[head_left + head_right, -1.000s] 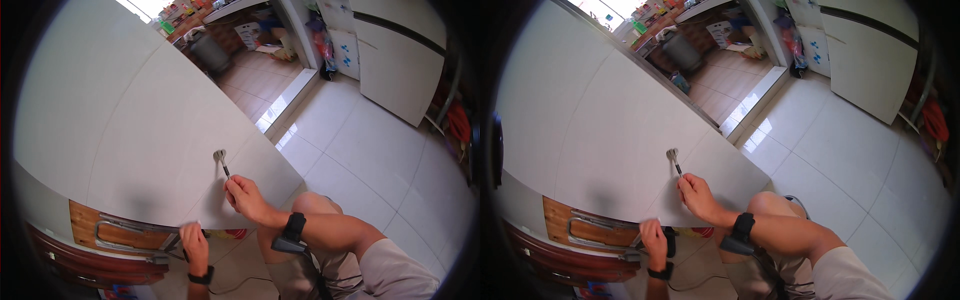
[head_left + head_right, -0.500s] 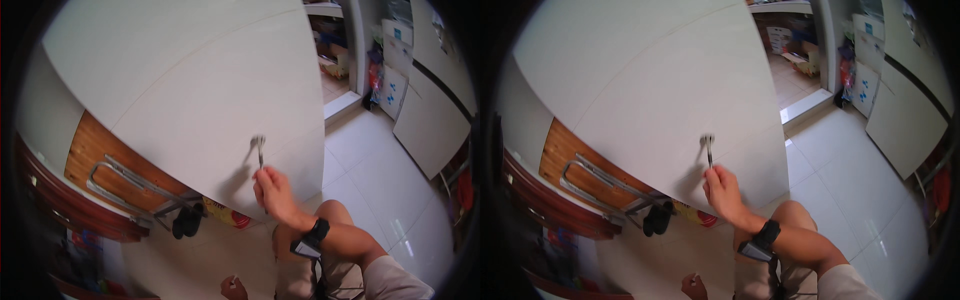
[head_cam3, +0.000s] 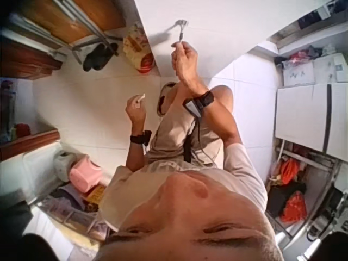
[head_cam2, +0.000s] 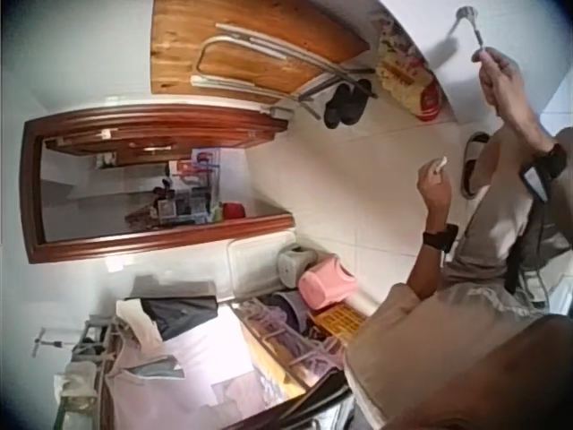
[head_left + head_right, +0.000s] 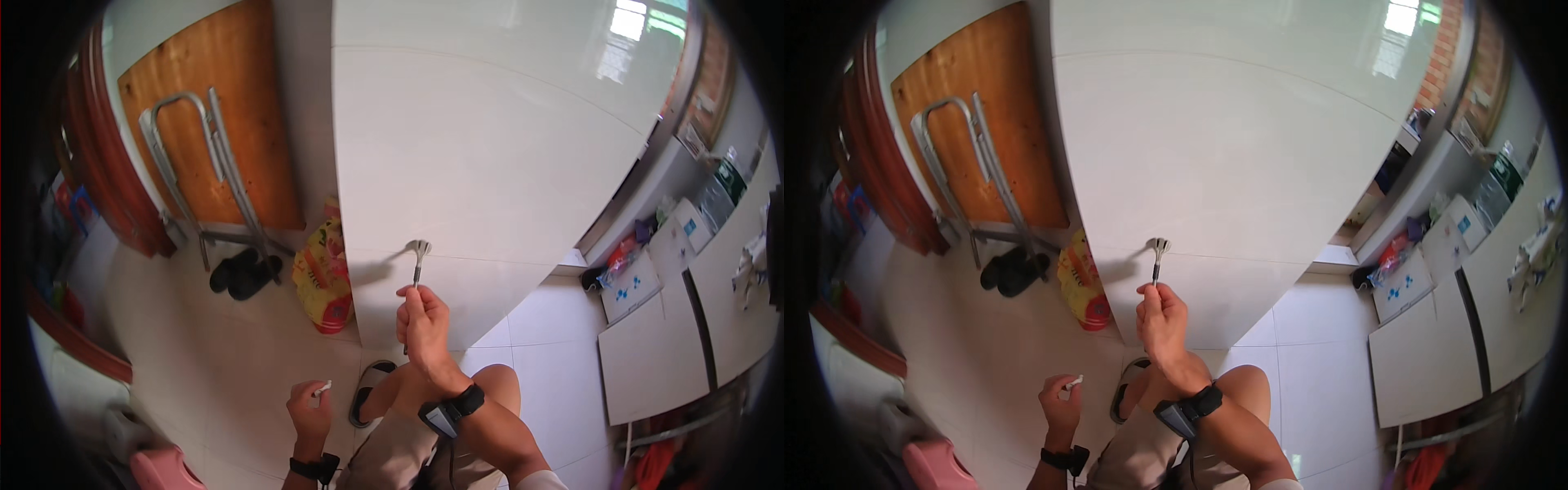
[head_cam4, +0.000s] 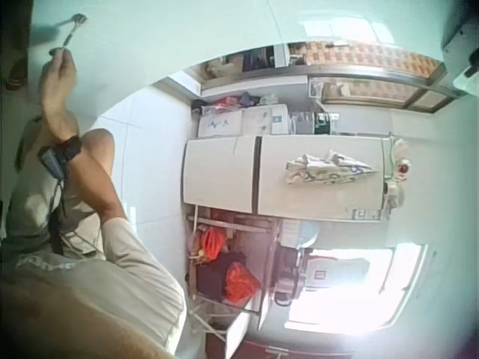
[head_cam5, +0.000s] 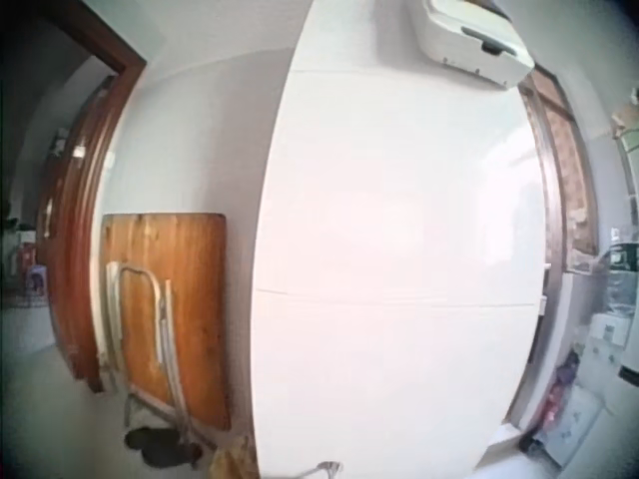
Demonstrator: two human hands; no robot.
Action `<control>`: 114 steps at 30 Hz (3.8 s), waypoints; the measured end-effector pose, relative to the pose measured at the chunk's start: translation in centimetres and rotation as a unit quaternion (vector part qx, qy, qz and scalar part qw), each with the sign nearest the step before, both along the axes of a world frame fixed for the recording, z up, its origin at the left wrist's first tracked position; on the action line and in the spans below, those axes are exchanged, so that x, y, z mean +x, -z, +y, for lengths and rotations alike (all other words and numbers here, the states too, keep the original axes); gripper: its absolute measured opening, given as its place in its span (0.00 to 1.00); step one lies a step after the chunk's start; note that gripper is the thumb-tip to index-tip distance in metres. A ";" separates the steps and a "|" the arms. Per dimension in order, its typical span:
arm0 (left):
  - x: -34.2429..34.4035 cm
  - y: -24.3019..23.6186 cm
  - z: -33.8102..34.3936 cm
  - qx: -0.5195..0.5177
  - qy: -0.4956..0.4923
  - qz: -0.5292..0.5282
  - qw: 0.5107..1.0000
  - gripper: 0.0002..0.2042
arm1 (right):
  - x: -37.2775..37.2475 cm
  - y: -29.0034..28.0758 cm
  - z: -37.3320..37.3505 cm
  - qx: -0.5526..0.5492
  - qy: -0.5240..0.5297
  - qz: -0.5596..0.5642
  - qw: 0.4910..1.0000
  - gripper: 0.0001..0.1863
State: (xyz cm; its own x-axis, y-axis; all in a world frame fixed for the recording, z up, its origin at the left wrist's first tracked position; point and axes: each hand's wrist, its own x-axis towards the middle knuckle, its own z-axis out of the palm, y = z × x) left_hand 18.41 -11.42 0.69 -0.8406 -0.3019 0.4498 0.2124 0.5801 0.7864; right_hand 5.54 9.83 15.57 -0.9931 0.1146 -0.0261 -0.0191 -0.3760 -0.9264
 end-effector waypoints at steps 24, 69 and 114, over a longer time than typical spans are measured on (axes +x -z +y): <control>0.6 2.2 -1.0 0.053 -0.020 -0.067 0.996 0.08 | 0.4 0.5 2.2 -0.174 -0.002 0.001 0.985 0.13; 1.4 8.0 -5.6 -0.099 -0.031 -0.055 0.993 0.05 | -0.8 1.3 1.9 -0.099 0.014 0.018 0.995 0.16; -11.9 4.6 4.0 -0.214 0.074 0.078 0.971 0.04 | 0.0 1.8 3.7 -0.209 0.033 -0.056 0.976 0.16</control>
State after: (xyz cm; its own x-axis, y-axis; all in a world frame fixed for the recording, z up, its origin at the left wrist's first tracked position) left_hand 6.46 -7.38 -3.92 -0.7728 0.0593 0.6319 0.4153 0.8002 0.4327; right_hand 5.51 13.57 13.73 -0.9723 0.1334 -0.1922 0.0371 -0.7232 -0.6896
